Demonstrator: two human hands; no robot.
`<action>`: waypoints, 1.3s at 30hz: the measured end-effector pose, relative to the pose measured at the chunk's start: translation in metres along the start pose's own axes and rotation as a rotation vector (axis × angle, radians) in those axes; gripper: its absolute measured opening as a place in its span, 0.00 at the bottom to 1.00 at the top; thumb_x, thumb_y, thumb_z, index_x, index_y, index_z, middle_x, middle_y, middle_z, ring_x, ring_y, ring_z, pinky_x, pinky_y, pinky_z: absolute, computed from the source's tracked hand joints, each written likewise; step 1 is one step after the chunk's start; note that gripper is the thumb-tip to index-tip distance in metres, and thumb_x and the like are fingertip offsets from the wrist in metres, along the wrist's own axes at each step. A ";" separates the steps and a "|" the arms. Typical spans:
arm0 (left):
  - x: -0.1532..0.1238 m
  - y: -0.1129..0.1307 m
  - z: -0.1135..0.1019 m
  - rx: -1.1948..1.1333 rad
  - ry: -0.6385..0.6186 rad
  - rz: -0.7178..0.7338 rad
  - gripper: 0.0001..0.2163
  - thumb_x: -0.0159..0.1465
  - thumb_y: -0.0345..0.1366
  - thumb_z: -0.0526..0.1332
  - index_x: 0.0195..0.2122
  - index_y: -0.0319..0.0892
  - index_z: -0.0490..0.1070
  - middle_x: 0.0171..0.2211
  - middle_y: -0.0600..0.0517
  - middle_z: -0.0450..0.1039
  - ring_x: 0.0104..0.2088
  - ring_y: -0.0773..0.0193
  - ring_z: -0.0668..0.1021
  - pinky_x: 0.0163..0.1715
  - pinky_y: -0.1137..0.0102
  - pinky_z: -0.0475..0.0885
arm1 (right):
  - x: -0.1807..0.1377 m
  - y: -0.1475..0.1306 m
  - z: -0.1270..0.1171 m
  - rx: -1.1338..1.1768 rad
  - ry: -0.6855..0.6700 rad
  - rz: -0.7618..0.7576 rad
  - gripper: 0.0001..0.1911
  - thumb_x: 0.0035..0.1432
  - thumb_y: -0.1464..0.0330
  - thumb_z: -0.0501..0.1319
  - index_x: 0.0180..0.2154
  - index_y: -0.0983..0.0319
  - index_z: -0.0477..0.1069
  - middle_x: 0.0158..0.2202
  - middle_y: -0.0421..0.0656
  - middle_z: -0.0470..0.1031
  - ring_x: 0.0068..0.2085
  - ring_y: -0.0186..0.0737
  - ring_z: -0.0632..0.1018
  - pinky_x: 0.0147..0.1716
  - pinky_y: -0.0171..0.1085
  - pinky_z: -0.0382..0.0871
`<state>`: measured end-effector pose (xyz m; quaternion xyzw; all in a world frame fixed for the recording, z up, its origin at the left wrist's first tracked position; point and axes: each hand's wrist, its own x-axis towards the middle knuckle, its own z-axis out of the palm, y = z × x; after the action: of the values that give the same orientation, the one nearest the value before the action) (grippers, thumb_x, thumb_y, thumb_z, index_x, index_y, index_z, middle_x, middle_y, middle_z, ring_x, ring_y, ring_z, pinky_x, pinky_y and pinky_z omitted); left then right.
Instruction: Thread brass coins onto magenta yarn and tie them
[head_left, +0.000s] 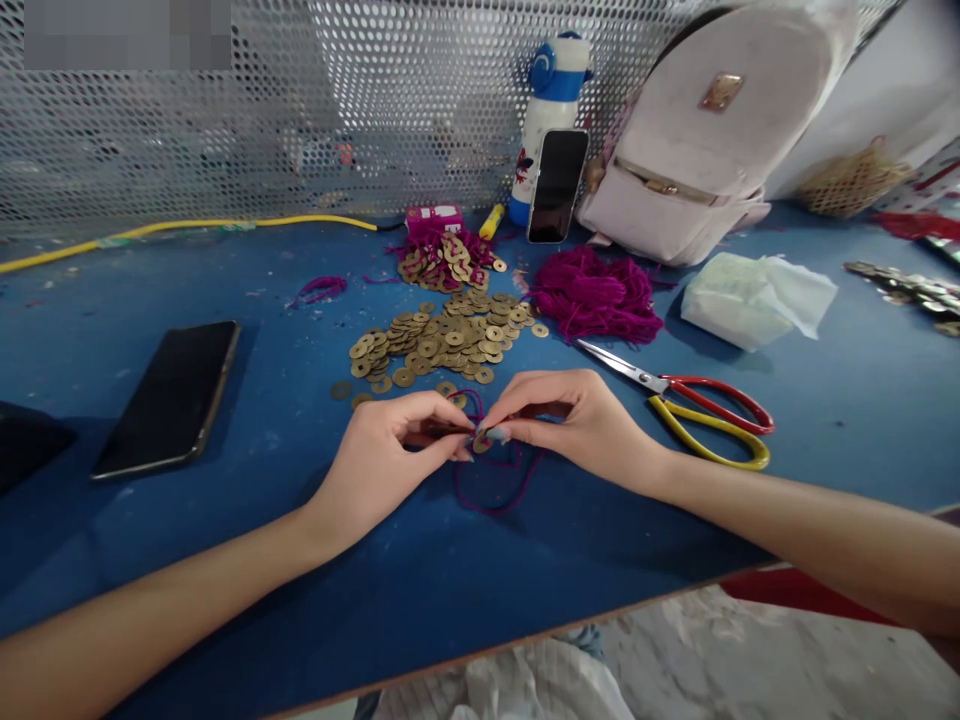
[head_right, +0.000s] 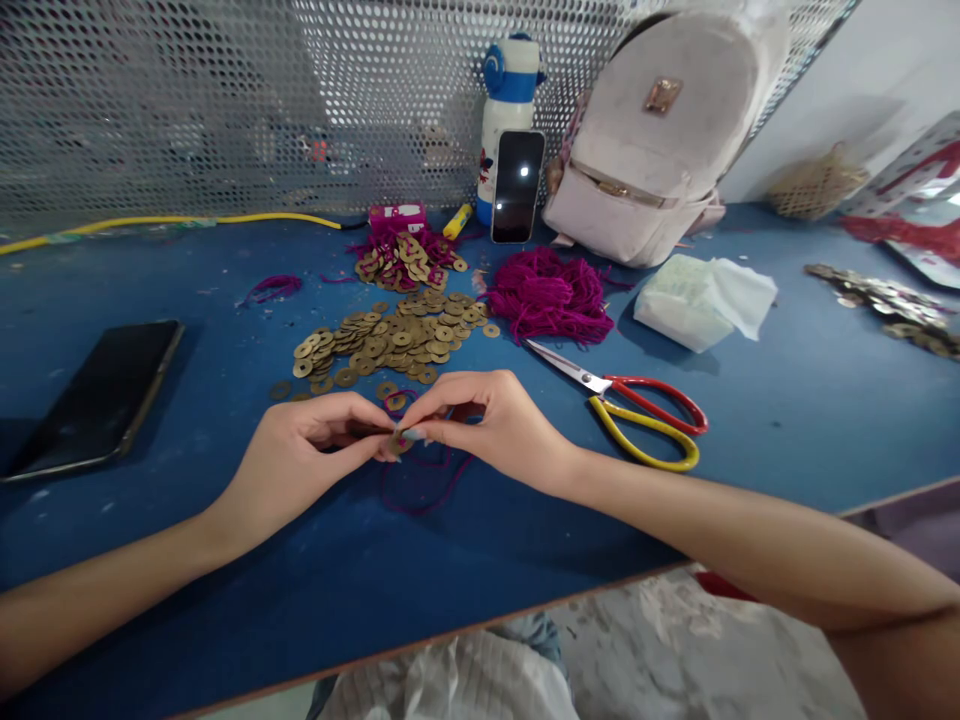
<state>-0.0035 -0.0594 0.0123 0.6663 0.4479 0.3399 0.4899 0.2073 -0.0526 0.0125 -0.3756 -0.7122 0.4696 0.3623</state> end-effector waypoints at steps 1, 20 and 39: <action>0.000 0.000 0.000 -0.005 -0.008 0.006 0.03 0.58 0.26 0.66 0.31 0.40 0.78 0.26 0.57 0.80 0.27 0.70 0.83 0.32 0.83 0.77 | 0.000 0.001 0.000 -0.007 -0.004 0.002 0.05 0.58 0.71 0.65 0.35 0.63 0.81 0.33 0.43 0.78 0.32 0.34 0.78 0.31 0.32 0.71; 0.005 0.000 -0.001 -0.159 -0.009 -0.089 0.01 0.53 0.27 0.68 0.27 0.38 0.78 0.22 0.55 0.80 0.25 0.67 0.83 0.29 0.82 0.78 | 0.000 0.008 0.003 -0.235 0.067 -0.328 0.07 0.60 0.77 0.61 0.38 0.61 0.76 0.36 0.42 0.74 0.35 0.32 0.76 0.32 0.32 0.71; 0.006 0.002 -0.001 -0.076 -0.013 -0.090 0.03 0.54 0.32 0.66 0.29 0.38 0.78 0.22 0.51 0.80 0.25 0.62 0.83 0.32 0.72 0.81 | 0.004 0.012 -0.006 -0.363 0.049 -0.439 0.03 0.61 0.69 0.64 0.35 0.60 0.77 0.36 0.43 0.76 0.37 0.37 0.77 0.38 0.37 0.74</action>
<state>-0.0019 -0.0539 0.0150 0.6286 0.4610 0.3301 0.5323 0.2126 -0.0438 0.0038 -0.2823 -0.8400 0.2353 0.3993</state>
